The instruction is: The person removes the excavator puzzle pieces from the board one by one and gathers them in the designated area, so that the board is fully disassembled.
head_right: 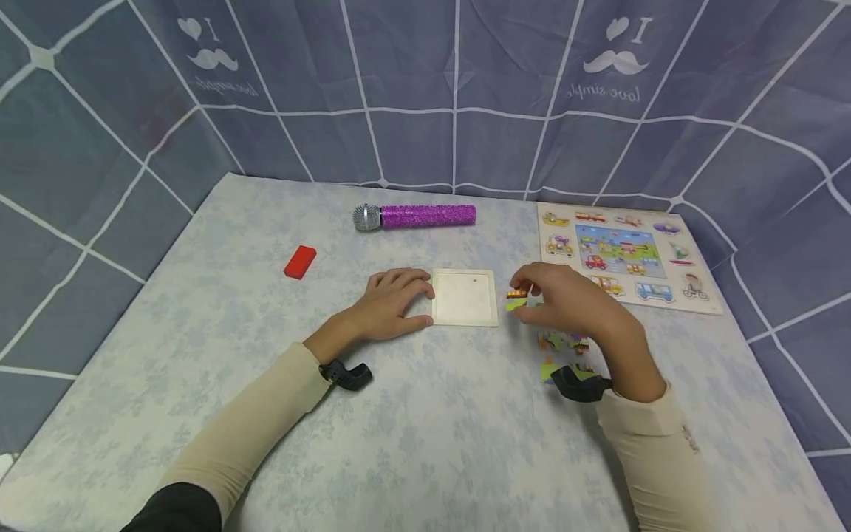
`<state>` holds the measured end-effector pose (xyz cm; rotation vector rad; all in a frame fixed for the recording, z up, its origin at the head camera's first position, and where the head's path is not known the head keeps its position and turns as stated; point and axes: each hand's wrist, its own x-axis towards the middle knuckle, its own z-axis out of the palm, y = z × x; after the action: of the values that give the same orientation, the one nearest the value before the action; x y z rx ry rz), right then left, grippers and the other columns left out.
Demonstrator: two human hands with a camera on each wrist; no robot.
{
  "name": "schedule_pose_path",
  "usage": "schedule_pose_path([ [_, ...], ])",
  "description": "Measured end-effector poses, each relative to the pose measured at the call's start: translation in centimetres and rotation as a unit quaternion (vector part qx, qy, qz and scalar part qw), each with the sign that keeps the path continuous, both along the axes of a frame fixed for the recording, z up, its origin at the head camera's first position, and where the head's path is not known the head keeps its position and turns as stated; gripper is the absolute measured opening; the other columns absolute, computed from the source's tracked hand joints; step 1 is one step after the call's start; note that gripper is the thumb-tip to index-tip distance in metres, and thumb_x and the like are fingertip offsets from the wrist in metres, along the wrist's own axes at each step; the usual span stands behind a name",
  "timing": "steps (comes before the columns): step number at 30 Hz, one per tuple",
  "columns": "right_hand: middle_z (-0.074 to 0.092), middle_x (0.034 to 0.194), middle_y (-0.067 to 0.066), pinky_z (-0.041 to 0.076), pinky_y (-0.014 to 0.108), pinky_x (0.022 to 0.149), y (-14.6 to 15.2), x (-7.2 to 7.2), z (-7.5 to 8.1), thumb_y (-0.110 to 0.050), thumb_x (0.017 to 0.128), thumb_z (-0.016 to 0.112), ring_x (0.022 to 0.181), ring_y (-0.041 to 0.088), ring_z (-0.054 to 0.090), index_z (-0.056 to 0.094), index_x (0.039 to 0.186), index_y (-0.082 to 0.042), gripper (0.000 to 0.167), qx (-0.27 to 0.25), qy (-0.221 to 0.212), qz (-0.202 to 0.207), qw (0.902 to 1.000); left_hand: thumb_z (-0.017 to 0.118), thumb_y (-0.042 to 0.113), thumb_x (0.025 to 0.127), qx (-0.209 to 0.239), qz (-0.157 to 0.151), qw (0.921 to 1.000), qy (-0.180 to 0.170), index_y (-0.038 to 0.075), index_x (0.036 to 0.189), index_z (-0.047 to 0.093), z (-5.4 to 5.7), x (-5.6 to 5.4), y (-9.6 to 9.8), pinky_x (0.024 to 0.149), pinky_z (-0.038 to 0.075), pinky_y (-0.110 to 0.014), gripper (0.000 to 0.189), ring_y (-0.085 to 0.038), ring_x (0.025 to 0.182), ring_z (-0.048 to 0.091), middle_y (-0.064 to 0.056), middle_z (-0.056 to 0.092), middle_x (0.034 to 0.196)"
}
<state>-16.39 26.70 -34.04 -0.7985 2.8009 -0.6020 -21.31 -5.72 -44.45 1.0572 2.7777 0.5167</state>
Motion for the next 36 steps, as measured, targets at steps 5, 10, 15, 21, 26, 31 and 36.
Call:
schedule_pose_path([
  [5, 0.067, 0.104, -0.001, 0.051, 0.045, 0.075, 4.7, 3.6, -1.1, -0.014, 0.086, 0.082, 0.092, 0.020, 0.061, 0.068, 0.114, -0.006, 0.032, -0.004, 0.038, -0.044, 0.9983, 0.056, 0.056, 0.099, 0.002, 0.001, 1.0000, 0.003, 0.029, 0.131, 0.052, 0.3, -0.2, -0.2, 0.110, 0.018, -0.054, 0.042, -0.024, 0.145, 0.024, 0.001, 0.033, 0.158],
  [10, 0.067, 0.091, -0.007, 0.052, 0.035, 0.067, 9.2, 8.0, -4.2, -0.009, 0.082, 0.084, 0.081, 0.004, 0.058, 0.068, 0.097, -0.013, 0.023, -0.014, 0.061, -0.122, 0.9906, 0.055, 0.056, 0.099, -0.002, -0.004, 1.0000, -0.005, 0.028, 0.132, 0.051, 0.5, -0.2, -0.2, 0.111, 0.017, -0.054, 0.043, -0.024, 0.146, 0.023, 0.001, 0.032, 0.159],
  [15, 0.070, 0.091, -0.003, 0.051, 0.032, 0.064, 11.5, 11.2, -6.5, -0.008, 0.079, 0.087, 0.080, 0.001, 0.058, 0.068, 0.098, -0.012, 0.027, -0.015, 0.041, -0.196, 0.9796, 0.056, 0.055, 0.099, 0.000, -0.001, 1.0000, -0.002, 0.028, 0.132, 0.052, 0.6, -0.2, -0.2, 0.110, 0.017, -0.054, 0.043, -0.024, 0.145, 0.023, 0.001, 0.033, 0.159],
  [21, 0.073, 0.097, 0.007, 0.052, 0.024, 0.065, 12.0, 12.2, -7.9, -0.007, 0.075, 0.089, 0.079, -0.007, 0.059, 0.071, 0.107, -0.007, 0.037, -0.024, 0.056, -0.197, 0.9784, 0.056, 0.055, 0.099, 0.006, -0.003, 1.0000, -0.002, 0.028, 0.131, 0.052, 0.6, -0.2, -0.2, 0.110, 0.017, -0.055, 0.042, -0.025, 0.145, 0.024, 0.001, 0.033, 0.159],
  [26, 0.073, 0.102, 0.010, 0.050, 0.020, 0.065, 12.0, 12.2, -8.1, -0.003, 0.074, 0.088, 0.081, -0.006, 0.059, 0.071, 0.110, -0.009, 0.041, -0.030, 0.087, -0.181, 0.9792, 0.056, 0.055, 0.099, 0.009, -0.006, 0.9999, -0.002, 0.028, 0.131, 0.052, 0.6, -0.2, -0.1, 0.110, 0.017, -0.055, 0.042, -0.025, 0.145, 0.024, 0.001, 0.033, 0.159],
  [31, 0.071, 0.106, 0.007, 0.052, 0.025, 0.066, 11.9, 11.9, -8.0, -0.003, 0.073, 0.088, 0.084, -0.002, 0.060, 0.073, 0.110, -0.011, 0.040, -0.005, 0.108, -0.158, 0.9815, 0.056, 0.055, 0.099, 0.009, -0.005, 0.9999, -0.004, 0.027, 0.131, 0.052, 0.6, -0.1, -0.1, 0.111, 0.017, -0.055, 0.043, -0.025, 0.146, 0.023, 0.000, 0.033, 0.159],
  [36, 0.071, 0.107, 0.007, 0.053, 0.028, 0.069, 11.9, 11.6, -8.0, -0.004, 0.072, 0.089, 0.086, 0.009, 0.064, 0.074, 0.110, -0.012, 0.042, 0.022, 0.133, -0.143, 0.9805, 0.055, 0.056, 0.099, 0.007, -0.003, 0.9999, -0.009, 0.028, 0.132, 0.051, 0.5, 0.0, -0.1, 0.111, 0.017, -0.056, 0.043, -0.026, 0.146, 0.023, 0.000, 0.033, 0.159],
])
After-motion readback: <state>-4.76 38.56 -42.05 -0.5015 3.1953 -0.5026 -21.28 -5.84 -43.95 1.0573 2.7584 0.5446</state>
